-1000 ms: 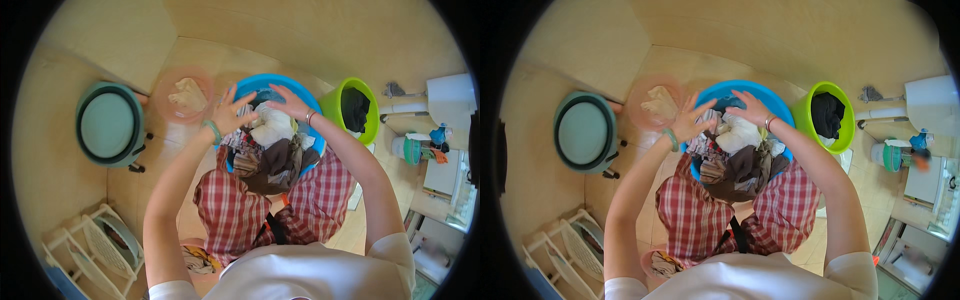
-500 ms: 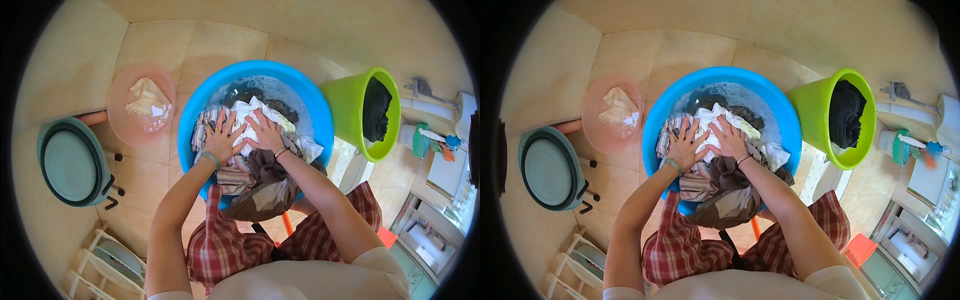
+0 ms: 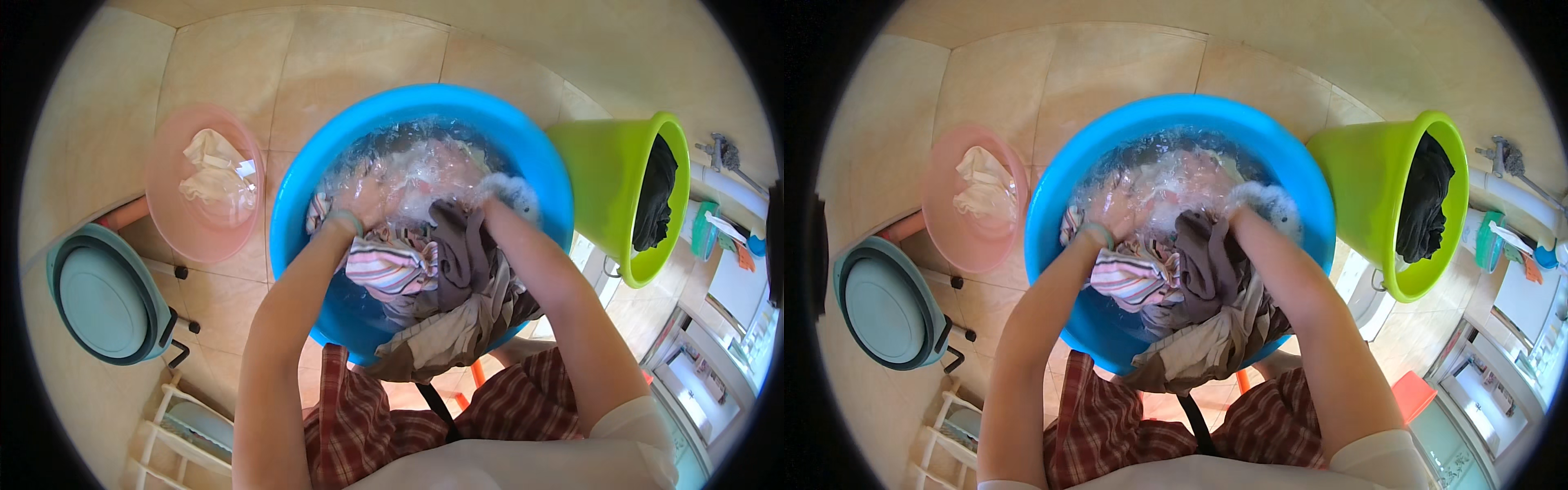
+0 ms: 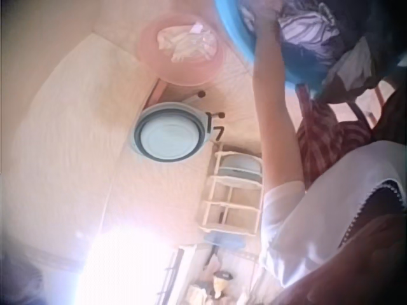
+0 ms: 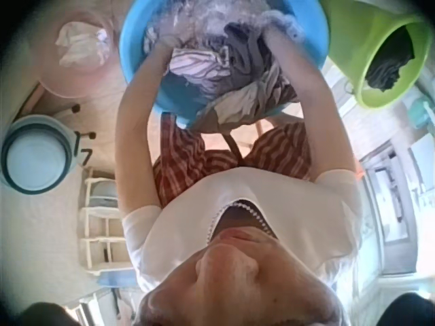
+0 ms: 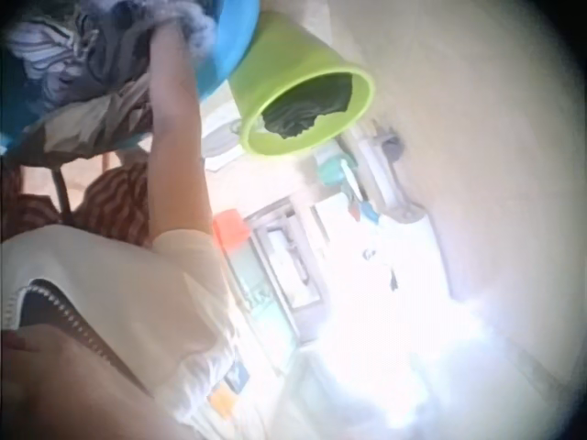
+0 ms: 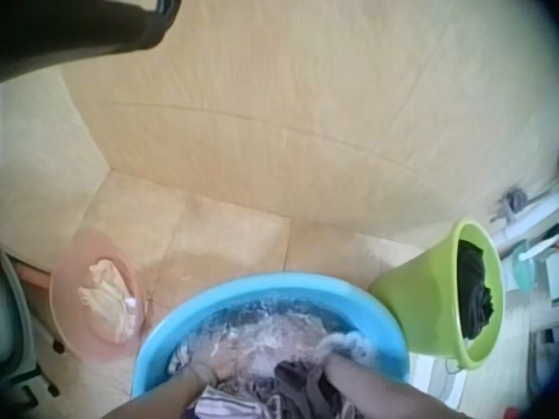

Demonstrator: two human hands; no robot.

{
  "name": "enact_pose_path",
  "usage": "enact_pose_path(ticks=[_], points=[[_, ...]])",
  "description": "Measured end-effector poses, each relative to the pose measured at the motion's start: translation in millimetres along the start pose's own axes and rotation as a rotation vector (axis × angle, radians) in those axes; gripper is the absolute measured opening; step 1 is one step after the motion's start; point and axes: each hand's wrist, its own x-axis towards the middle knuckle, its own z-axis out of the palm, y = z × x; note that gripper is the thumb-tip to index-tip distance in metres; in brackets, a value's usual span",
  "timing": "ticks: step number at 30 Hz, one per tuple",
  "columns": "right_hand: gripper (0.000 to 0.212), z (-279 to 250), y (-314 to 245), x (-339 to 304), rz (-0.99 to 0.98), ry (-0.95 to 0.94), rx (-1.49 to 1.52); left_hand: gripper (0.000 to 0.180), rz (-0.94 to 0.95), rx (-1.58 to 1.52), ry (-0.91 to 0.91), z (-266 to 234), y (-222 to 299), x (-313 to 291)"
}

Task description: The person hand-washes a load of mixed-color clothes in a blue basin filled with soapy water. They agitate, scrub, and wring out individual items, then transfer them to a green bucket. The process continues with multiple garments throughout the clip.

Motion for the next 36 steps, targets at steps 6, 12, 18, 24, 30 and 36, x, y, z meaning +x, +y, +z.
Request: enact_pose_path(ticks=[6,12,18,24,30,36], points=[[0.037,-27,13,21,0.111,-0.179,-0.094,0.041,-0.227,-0.131,-0.002,-34,10,33],[0.032,-60,-16,-86,-0.192,0.414,0.325,0.029,-0.077,-0.493,0.310,-100,49,-17],[0.080,-39,-47,-207,-0.287,0.199,0.054,0.104,0.147,-0.182,-0.058,-114,106,-109],[0.079,24,-37,-222,-0.257,-0.003,-0.406,0.115,0.117,0.214,-0.391,-34,150,-129],[0.058,85,-23,-180,-0.113,0.298,-0.645,0.088,0.075,0.561,-0.060,31,113,-96],[0.065,21,-31,-188,-0.221,0.112,0.045,0.076,0.182,0.158,-0.166,-44,106,-94]])
